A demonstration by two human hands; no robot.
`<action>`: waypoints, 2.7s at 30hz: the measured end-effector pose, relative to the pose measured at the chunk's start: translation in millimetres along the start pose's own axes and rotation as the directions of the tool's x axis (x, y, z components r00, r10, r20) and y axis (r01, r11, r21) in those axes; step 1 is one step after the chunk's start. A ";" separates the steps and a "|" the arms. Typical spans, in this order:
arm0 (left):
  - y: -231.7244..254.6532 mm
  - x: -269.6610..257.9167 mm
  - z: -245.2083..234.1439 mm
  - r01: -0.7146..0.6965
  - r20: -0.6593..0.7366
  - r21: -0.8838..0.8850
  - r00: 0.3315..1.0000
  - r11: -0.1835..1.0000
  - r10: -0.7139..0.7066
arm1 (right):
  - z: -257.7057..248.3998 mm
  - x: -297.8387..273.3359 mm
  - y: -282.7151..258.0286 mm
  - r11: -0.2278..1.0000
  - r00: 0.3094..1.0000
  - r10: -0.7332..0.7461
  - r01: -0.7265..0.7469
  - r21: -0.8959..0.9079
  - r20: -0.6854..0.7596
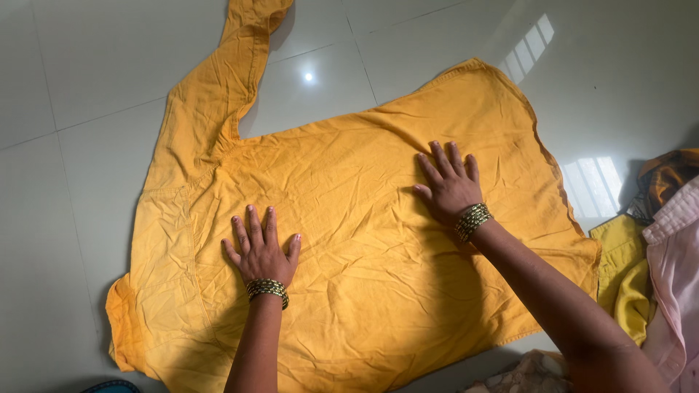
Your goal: The person folds a yellow long-sleeved shirt by spreading it on the floor, smoothing the fabric with their hands, and folding the sides and sleeves inward.
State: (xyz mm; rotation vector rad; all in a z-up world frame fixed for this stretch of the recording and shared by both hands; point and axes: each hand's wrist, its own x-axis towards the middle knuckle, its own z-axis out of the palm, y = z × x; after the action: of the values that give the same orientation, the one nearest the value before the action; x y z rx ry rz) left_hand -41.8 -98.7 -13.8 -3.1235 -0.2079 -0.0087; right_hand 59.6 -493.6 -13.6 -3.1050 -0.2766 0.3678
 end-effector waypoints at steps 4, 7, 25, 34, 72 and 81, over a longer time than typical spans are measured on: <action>0.2 -2.2 2.1 0.009 0.009 0.010 1.000 1.000 -0.009 | -17.9 -16.7 18.5 0.993 0.993 0.115 -0.115 -0.035 0.001; -1.1 -1.9 3.7 0.008 -0.009 -0.018 1.000 1.000 -0.009 | -19.1 -23.8 50.1 0.976 0.975 0.216 -0.216 0.006 -0.051; 93.2 -155.8 -9.5 0.054 0.057 -0.064 0.997 0.996 -0.050 | 24.6 -164.6 -150.1 0.958 0.973 -0.225 0.231 0.170 -0.054; 19.2 -180.1 22.9 0.158 0.198 0.280 0.955 0.947 -0.218 | -21.9 -170.2 -58.5 0.990 0.979 0.121 -0.131 0.056 0.164; 44.0 -223.6 -23.7 0.201 0.709 0.149 0.661 0.968 -0.246 | 75.9 -217.9 190.1 0.421 0.594 0.787 -0.714 0.559 0.166; 105.0 -224.5 -96.5 0.043 0.560 -0.034 0.828 0.998 -0.017 | 50.7 -213.2 186.3 0.345 0.511 0.836 -0.774 0.531 0.201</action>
State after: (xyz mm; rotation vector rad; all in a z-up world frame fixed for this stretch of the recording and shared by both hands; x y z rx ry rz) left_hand -250.9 -233.6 80.1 -3.0677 -0.2601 0.9255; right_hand -123.7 -715.2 -17.8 -2.3527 1.2298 0.1919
